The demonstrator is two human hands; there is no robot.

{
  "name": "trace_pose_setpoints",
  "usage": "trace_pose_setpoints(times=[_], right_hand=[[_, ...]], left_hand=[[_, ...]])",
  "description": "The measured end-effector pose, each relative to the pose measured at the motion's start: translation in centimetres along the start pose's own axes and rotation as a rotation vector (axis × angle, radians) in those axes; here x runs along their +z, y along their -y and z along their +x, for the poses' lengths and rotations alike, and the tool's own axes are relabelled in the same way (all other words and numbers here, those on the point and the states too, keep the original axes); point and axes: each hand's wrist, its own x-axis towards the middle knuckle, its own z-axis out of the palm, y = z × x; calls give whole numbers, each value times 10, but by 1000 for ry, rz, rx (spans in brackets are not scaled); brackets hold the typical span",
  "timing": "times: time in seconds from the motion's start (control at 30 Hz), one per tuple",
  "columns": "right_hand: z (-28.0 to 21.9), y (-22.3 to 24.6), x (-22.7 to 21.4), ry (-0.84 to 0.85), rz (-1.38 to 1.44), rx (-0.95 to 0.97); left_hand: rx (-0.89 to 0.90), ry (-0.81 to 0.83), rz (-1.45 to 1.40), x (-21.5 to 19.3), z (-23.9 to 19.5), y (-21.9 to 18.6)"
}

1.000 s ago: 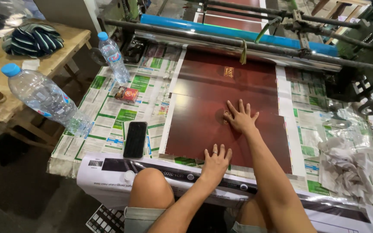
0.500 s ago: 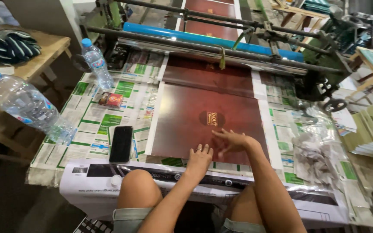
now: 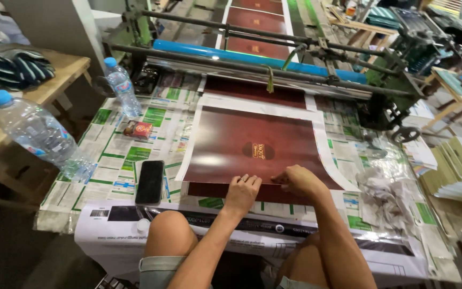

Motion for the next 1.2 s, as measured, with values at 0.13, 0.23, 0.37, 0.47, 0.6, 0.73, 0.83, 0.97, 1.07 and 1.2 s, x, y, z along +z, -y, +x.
trace_pose_setpoints(times=[0.13, 0.23, 0.37, 0.47, 0.6, 0.73, 0.83, 0.97, 1.07, 1.2], right_hand=[[-8, 26, -24, 63, 39, 72], [-9, 23, -25, 175, 137, 169], [-15, 31, -44, 99, 140, 120], [-29, 59, -67, -34, 127, 109], [-29, 63, -70, -127, 98, 171], [-10, 26, -42, -73, 108, 125], [-15, 15, -31, -56, 174, 108], [-22, 44, -56, -350, 129, 30], [-20, 51, -61, -517, 55, -3], [17, -1, -3, -309, 58, -3]], left_hand=[[-44, -17, -131, -9, 0, 1], [-198, 159, -324, 0, -2, 5], [-194, -21, -362, -29, 12, -6], [40, -345, -222, -83, 15, -28], [383, -383, -131, -82, 8, -37], [474, -272, -144, -53, 0, -39], [405, -116, -146, -43, -8, -43], [153, 18, 59, -19, -19, -39], [87, 97, 180, 29, -30, -29], [49, 191, 113, 54, -32, -19]])
